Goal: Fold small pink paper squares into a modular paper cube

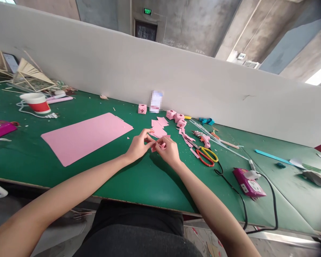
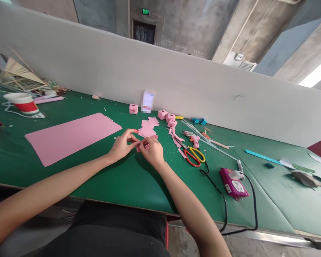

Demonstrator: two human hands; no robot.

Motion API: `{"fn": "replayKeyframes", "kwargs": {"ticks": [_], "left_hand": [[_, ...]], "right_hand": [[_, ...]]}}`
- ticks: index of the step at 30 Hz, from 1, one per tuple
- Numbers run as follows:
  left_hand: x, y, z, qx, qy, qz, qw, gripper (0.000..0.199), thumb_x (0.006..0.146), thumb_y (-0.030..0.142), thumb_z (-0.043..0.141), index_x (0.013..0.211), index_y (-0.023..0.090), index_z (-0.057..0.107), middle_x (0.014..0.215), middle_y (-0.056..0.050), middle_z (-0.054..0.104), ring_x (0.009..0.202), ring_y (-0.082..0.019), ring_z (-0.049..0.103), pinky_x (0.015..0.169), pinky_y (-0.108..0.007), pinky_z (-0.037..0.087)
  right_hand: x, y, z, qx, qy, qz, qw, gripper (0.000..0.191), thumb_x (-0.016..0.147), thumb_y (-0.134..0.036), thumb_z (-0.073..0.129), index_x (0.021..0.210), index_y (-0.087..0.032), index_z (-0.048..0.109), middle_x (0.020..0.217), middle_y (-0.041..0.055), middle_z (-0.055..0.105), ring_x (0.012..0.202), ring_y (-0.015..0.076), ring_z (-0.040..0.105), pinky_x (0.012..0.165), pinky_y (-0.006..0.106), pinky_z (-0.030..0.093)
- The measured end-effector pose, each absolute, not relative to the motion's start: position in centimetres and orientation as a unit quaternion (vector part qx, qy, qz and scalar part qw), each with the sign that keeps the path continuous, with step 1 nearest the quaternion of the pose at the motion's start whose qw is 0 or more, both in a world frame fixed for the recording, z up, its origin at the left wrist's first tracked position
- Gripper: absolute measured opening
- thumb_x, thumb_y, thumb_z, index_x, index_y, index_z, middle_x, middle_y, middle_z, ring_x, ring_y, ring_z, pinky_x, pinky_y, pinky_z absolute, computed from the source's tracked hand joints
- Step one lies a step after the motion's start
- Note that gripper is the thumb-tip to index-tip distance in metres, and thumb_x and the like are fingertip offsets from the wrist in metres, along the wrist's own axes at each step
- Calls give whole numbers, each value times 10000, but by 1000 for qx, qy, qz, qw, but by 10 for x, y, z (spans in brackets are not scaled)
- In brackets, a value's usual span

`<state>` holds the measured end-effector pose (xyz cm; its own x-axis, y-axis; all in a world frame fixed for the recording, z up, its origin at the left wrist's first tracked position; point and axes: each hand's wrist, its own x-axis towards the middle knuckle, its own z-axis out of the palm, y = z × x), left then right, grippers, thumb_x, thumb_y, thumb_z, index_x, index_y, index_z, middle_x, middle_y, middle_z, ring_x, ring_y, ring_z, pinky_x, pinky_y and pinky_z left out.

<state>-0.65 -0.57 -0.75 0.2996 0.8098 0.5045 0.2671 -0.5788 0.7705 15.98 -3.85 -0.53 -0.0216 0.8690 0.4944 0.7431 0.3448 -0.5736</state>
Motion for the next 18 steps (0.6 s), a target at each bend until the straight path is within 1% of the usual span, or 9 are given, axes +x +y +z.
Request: {"fn": "replayKeyframes", "kwargs": {"ticks": [3,6,8,12,15,18], "left_hand": [[-6,-7,-7,755,357,468,289,400,854,208,668,1212,232,490,847,14,759,847,-214,763,825,-344,587],[-3,-6,-7,747,359,474,295,492,835,199,688,1256,228,436,810,31,740,830,-205,761,803,-322,577],[-3,-4,-7,743,361,479,298,516,816,189,704,1247,223,422,787,40,727,803,-196,757,787,-309,571],[-5,-2,-6,732,378,490,286,491,792,183,729,1183,226,434,762,51,716,769,-183,749,783,-294,562],[-7,-3,-4,725,385,494,286,469,788,182,738,1151,228,444,766,50,723,784,-185,752,803,-297,563],[-6,-4,-4,722,390,495,286,462,788,196,748,1144,225,455,778,41,731,806,-193,756,800,-297,564]], "right_hand": [[159,-39,-4,-570,-718,41,397,122,838,-285,597,727,-238,578,812,14,687,758,180,600,683,275,453],[158,-37,-3,-581,-714,31,389,176,821,-268,605,679,-243,504,785,12,681,772,186,600,693,278,453],[159,-34,-4,-588,-708,28,390,201,808,-262,608,666,-245,466,775,10,673,771,187,601,693,280,448],[162,-32,-5,-606,-688,30,399,178,791,-267,600,680,-249,463,754,3,654,745,187,597,686,285,442],[163,-32,-4,-607,-683,37,405,157,785,-273,586,691,-250,462,753,2,651,733,186,600,687,287,442],[162,-34,-3,-617,-678,32,398,179,780,-276,577,678,-249,433,748,7,644,719,184,592,671,285,431]]}}
